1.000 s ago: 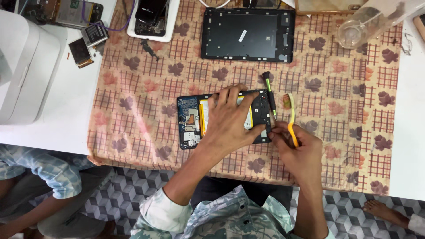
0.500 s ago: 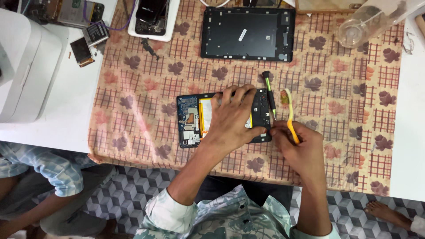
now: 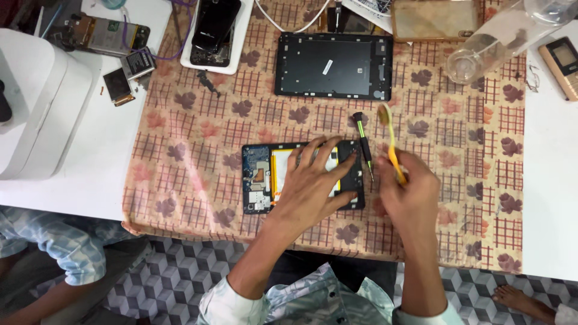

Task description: The person cleans a small black component with a toothbrush, then uses a screwdriver to remove screws from a disassembled tablet. The person continues to unscrew and remove parts from the tablet chassis.

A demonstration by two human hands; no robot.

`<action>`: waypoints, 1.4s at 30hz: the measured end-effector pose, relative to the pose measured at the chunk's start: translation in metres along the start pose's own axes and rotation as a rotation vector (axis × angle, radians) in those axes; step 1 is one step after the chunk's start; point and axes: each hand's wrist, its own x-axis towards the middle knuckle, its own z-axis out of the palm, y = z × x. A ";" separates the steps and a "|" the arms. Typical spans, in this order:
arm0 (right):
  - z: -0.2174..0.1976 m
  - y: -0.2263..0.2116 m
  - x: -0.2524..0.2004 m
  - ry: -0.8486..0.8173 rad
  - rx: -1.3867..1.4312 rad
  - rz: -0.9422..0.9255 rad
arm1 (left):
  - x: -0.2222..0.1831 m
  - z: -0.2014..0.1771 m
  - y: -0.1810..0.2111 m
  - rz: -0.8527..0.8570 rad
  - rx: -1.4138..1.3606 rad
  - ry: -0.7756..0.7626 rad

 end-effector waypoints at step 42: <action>0.015 0.012 0.009 -0.047 -0.134 -0.275 | -0.011 -0.008 0.003 -0.049 0.073 -0.038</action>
